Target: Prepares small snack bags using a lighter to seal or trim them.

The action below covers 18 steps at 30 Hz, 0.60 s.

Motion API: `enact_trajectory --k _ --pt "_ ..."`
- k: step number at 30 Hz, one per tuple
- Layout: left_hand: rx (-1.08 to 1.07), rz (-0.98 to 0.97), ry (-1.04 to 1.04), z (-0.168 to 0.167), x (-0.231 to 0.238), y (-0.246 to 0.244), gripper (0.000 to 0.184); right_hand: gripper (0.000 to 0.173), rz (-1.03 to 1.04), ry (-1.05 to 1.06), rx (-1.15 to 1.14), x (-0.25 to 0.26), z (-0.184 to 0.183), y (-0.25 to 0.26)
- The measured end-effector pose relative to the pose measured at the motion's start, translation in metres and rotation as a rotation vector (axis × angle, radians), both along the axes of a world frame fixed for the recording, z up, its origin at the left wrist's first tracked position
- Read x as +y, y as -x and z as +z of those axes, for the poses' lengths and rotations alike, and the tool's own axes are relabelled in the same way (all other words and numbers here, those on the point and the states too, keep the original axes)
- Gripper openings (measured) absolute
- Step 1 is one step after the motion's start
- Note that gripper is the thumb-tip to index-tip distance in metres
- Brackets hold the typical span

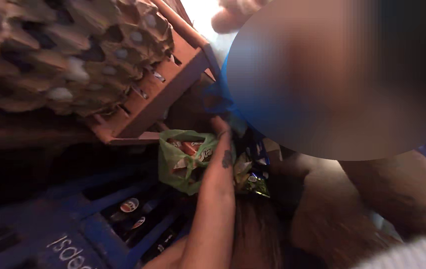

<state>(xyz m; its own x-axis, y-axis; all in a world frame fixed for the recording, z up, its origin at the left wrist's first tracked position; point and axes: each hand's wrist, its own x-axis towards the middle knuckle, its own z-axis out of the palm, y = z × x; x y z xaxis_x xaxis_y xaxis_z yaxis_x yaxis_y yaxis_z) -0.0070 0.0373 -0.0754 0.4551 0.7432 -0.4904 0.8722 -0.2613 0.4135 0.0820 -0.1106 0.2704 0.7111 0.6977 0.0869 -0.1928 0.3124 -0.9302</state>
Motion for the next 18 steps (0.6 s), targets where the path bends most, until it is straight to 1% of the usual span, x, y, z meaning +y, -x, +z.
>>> enact_trajectory --k 2,3,5,7,9,11,13,15,17,18 --pt "-0.106 -0.056 0.0 0.012 -0.015 0.01 0.033 0.018 0.023 -0.002 0.043 0.006 0.001 0.009" --pt "-0.157 -0.07 0.006 0.023 -0.024 0.014 0.031 0.019 0.024 -0.01 0.05 0.008 0.001 0.013" --pt "-0.21 -0.123 0.045 0.051 -0.039 0.022 0.034 0.02 0.007 -0.013 0.023 0.01 0.0 0.019" --pt "-0.181 -0.211 0.081 0.087 -0.041 0.03 0.035 0.02 0.009 -0.012 0.012 0.009 -0.001 0.022" --pt "-0.143 -0.301 0.103 0.134 -0.033 0.043 0.035 0.019 0.02 -0.023 0.05 0.006 0.001 0.027" --pt "-0.185 -0.365 0.069 0.185 -0.021 0.063 0.032 0.016 0.015 -0.027 0.043 0.006 0.005 0.033" --pt "-0.312 -0.369 0.0 0.242 -0.01 0.093 0.028 0.015 0.018 0.009 -0.099 0.007 0.004 0.038" --pt "-0.492 -0.322 -0.116 0.295 0.003 0.129 0.023 0.021 0.011 0.083 -0.333 0.013 0.002 0.043" --pt "-0.673 -0.232 -0.212 0.329 0.016 0.163 0.019 0.034 0.005 0.145 -0.535 0.02 -0.002 0.049" --pt "-0.765 -0.143 -0.226 0.338 0.018 0.176 0.019 0.035 0.008 0.167 -0.593 0.022 -0.003 0.053"
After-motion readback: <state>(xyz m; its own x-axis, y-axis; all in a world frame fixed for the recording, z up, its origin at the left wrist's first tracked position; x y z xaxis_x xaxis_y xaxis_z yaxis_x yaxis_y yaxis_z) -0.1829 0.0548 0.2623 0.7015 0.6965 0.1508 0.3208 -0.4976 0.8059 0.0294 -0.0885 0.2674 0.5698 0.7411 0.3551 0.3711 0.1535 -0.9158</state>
